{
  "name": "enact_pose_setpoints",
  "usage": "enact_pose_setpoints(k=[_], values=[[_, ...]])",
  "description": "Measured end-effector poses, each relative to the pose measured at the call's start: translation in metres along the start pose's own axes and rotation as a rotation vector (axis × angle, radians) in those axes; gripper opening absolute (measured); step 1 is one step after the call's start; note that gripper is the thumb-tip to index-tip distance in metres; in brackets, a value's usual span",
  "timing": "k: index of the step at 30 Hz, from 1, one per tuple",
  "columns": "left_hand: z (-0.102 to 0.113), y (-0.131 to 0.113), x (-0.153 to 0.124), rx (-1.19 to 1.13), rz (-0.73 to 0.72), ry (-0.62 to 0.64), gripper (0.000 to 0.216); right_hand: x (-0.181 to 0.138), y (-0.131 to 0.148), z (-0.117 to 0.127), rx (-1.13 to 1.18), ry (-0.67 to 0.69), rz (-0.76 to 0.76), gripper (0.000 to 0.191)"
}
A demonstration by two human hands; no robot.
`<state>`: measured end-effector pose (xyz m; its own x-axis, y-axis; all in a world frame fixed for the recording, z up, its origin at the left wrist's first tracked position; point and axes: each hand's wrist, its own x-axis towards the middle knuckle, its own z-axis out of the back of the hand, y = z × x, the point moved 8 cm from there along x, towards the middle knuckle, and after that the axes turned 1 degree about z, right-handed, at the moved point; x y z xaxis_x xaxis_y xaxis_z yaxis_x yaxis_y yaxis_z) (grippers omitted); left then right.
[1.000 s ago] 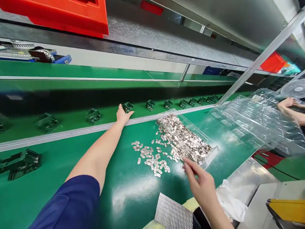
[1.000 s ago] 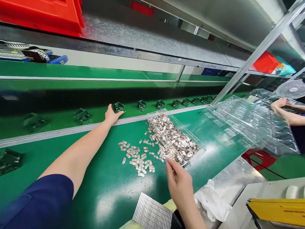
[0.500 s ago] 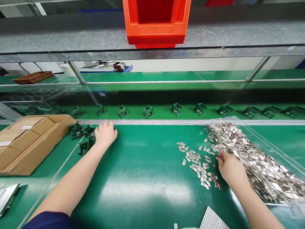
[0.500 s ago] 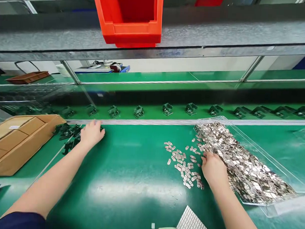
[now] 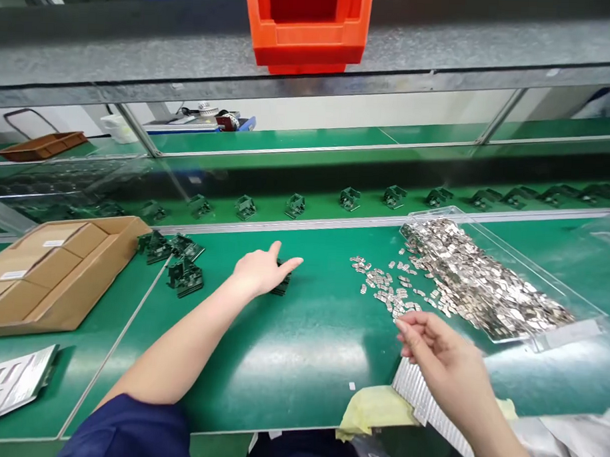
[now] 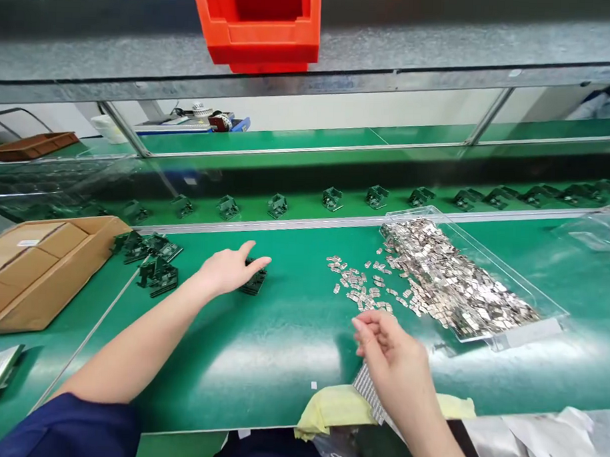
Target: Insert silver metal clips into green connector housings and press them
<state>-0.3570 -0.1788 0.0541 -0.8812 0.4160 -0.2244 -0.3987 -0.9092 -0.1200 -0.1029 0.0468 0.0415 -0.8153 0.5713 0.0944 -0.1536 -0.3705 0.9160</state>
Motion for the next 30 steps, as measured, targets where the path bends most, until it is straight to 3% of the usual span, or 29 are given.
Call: enact_pose_setpoints(k=[2,5,7,10,13,15,18,22,25,30], values=[[-0.002,0.018,-0.007,-0.13,-0.024,-0.01,0.095,-0.018,0.005,-0.006,0.008,0.033,0.022,0.034],[-0.02,0.034,-0.011,-0.334,-0.222,-0.045,0.106,-0.036,0.005,-0.014,0.07,0.059,0.02,0.029],[-0.037,0.034,-0.01,-0.391,-0.348,-0.085,0.115,-0.042,0.004,-0.021,0.158,0.042,-0.004,0.028],[-0.062,0.024,-0.003,-0.435,-0.346,-0.137,0.104,-0.045,0.0,-0.033,0.334,-0.024,-0.104,0.03],[-0.07,-0.004,-0.006,-0.604,-0.381,-0.178,0.077,-0.047,-0.004,-0.039,0.444,-0.077,-0.189,0.03],[-0.074,-0.032,-0.019,-0.863,-0.449,-0.123,0.067,-0.05,-0.002,-0.035,0.446,-0.105,-0.18,0.027],[-0.085,-0.086,-0.054,-1.262,-0.523,0.124,0.068,-0.06,0.003,-0.023,0.405,-0.17,-0.108,0.02],[-0.092,-0.152,-0.111,-1.446,-0.602,0.397,0.063,-0.083,0.002,-0.006,0.346,-0.304,-0.102,0.017],[-0.096,-0.176,-0.135,-1.48,-0.594,0.507,0.057,-0.101,-0.001,0.003,0.277,-0.417,-0.117,0.016],[-0.103,-0.187,-0.149,-1.463,-0.65,0.589,0.051,-0.118,-0.009,0.01,0.159,-0.542,-0.107,0.015]])
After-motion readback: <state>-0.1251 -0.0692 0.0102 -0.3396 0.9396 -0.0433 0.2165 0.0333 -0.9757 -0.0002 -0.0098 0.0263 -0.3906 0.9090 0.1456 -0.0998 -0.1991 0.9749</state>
